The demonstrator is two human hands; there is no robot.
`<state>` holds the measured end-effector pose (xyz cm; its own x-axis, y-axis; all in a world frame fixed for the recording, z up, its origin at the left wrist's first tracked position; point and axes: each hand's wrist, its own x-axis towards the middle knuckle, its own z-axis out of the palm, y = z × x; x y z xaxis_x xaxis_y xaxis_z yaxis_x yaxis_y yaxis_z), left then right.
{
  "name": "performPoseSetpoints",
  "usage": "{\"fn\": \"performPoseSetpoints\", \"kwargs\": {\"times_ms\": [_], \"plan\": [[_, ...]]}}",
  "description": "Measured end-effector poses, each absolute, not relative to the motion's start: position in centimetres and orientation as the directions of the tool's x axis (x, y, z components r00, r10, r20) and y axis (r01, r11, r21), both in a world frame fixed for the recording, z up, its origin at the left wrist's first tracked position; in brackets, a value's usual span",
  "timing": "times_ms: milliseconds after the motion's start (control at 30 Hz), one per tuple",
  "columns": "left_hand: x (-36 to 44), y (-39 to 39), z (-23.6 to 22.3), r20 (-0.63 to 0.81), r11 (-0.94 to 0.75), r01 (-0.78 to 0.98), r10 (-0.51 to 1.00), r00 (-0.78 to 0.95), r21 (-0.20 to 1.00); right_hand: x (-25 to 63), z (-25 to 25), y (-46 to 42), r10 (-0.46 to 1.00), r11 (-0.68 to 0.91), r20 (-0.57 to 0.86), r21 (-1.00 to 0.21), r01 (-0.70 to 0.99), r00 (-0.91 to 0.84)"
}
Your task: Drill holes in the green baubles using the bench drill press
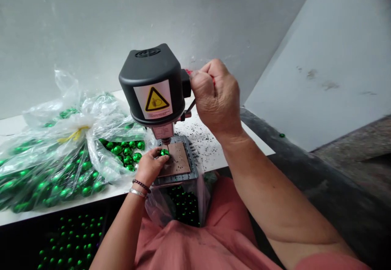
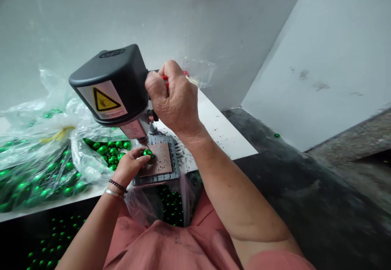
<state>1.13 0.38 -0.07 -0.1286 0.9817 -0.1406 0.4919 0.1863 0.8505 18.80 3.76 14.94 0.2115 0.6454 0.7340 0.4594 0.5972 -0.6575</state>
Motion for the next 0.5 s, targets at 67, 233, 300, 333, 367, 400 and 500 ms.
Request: {"fn": "performPoseSetpoints", "kwargs": {"times_ms": [67,233,300,333,367,400,500], "plan": [[1.4,0.4,0.0,-0.131,0.173,0.543,0.985,-0.116,0.822,18.8,15.4,4.3,0.678,0.559,0.705,-0.677,0.479,0.207],[1.9,0.2,0.6,-0.096,0.154,0.657,0.988,-0.123,0.738,18.6,16.4,6.2,0.718,0.502,0.664,-0.702,0.505,0.208],[2.3,0.1,0.8,-0.078,0.131,0.707,0.991,-0.107,0.695,18.5,16.5,6.7,0.717,0.504,0.663,-0.705,0.498,0.214],[2.4,0.1,0.9,-0.073,0.122,0.732,0.992,-0.098,0.671,18.5,16.5,6.8,0.717,0.507,0.663,-0.708,0.491,0.216],[2.6,0.0,1.0,-0.074,0.117,0.755,0.993,-0.091,0.645,18.4,16.5,6.8,0.717,0.512,0.663,-0.710,0.484,0.215],[2.8,0.0,1.0,-0.076,0.115,0.775,0.993,-0.087,0.621,18.4,16.4,6.8,0.717,0.517,0.664,-0.711,0.476,0.212],[3.1,0.0,0.9,-0.063,0.103,0.813,0.995,-0.082,0.573,18.5,16.2,6.7,0.724,0.529,0.657,-0.723,0.443,0.208]]}}
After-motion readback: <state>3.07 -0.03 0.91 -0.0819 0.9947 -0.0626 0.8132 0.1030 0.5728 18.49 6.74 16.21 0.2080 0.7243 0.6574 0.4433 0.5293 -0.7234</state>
